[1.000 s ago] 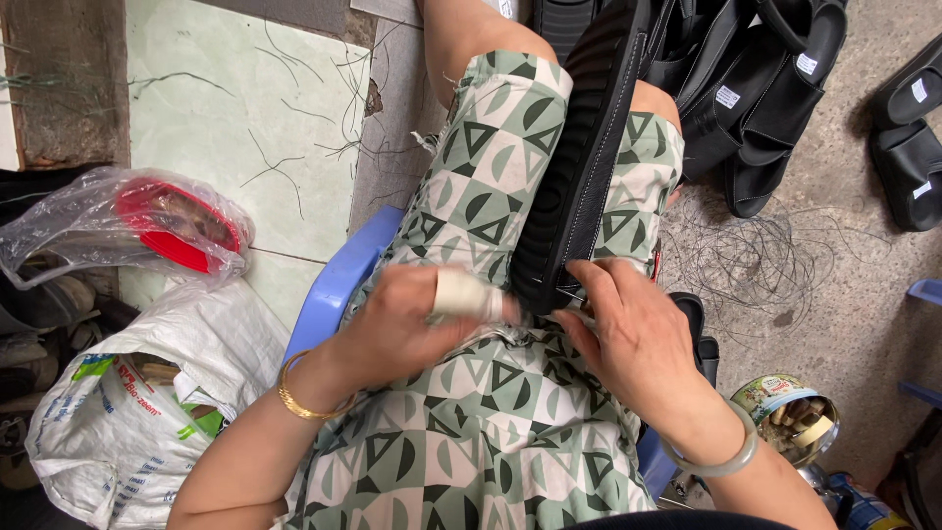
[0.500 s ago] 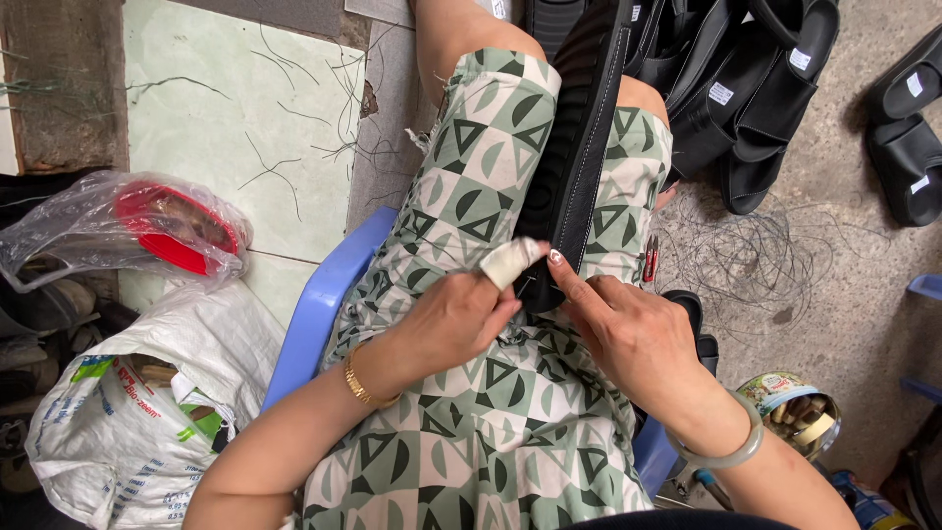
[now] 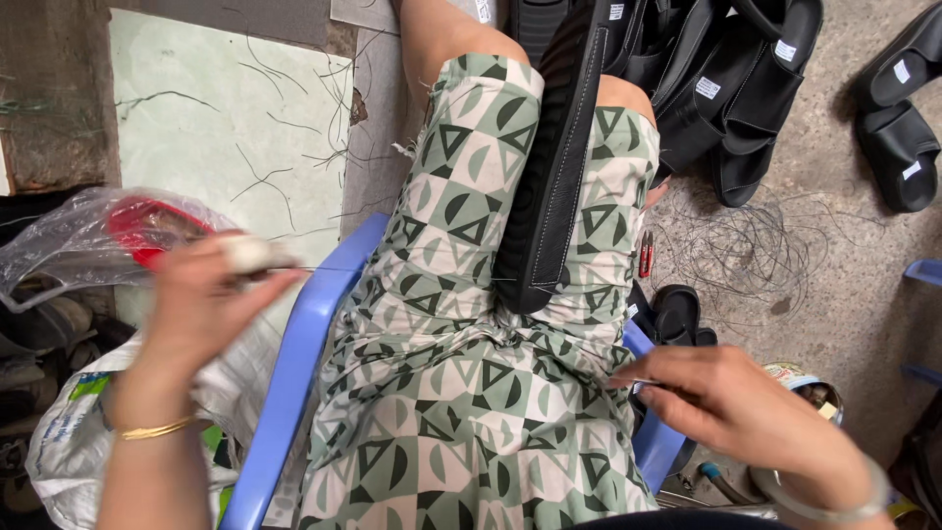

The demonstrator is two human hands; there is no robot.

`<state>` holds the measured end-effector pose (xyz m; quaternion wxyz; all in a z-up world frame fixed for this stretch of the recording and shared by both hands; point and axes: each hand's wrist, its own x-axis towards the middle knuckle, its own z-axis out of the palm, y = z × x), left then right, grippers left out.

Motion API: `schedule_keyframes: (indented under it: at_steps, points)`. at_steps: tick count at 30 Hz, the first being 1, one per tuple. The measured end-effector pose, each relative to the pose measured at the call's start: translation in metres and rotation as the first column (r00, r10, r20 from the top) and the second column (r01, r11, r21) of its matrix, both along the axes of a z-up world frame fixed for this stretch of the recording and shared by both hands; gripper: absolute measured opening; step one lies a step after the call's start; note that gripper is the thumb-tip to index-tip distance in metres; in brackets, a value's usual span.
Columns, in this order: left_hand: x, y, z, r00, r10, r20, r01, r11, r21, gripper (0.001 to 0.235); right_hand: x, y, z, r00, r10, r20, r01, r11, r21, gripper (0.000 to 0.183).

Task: The person sits on a blue plastic chair and sews a black slipper held on their lap using a needle and thread. They repeatedly push the needle through the slipper's sole and pull the thread to stitch it.

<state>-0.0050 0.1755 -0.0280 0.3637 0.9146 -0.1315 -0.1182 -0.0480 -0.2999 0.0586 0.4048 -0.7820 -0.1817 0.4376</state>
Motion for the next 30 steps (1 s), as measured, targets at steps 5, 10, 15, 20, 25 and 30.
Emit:
schedule_keyframes:
  at_steps: [5, 10, 15, 20, 25, 30]
  points:
    - [-0.032, 0.125, 0.016, 0.917, 0.364, -0.165, -0.351, 0.931, 0.1, 0.021, 0.004, 0.042, -0.035, 0.903, -0.413, 0.12, 0.429, 0.883, -0.191, 0.039]
    - [-0.063, 0.196, -0.038, 0.766, 0.538, -0.352, -0.535, 0.837, 0.116, 0.016, 0.01, 0.014, -0.055, 0.959, -0.279, 0.044, 0.282, 0.954, -0.101, 0.014]
    - [-0.062, 0.207, -0.059, 0.734, 0.531, -0.424, -0.589, 0.808, -0.007, 0.022, 0.095, -0.043, -0.064, 0.41, -0.088, 0.908, 0.525, 0.837, -0.156, 0.024]
    - [-0.05, 0.157, -0.027, 0.675, 0.56, -0.48, -0.562, 0.812, 0.157, 0.025, 0.238, -0.03, -0.102, 0.402, -0.57, 0.717, 0.712, 0.687, 0.147, 0.029]
    - [-0.065, 0.184, -0.046, 0.716, 0.568, -0.406, -0.522, 0.821, 0.231, 0.031, 0.294, 0.018, -0.101, 0.396, -0.917, -0.045, 0.916, 0.392, 0.082, 0.014]
    - [-0.039, 0.159, -0.053, 0.671, 0.607, -0.426, -0.126, 0.66, 0.741, 0.047, 0.312, 0.013, -0.133, 0.323, -0.937, -0.135, 0.886, 0.249, 0.391, 0.028]
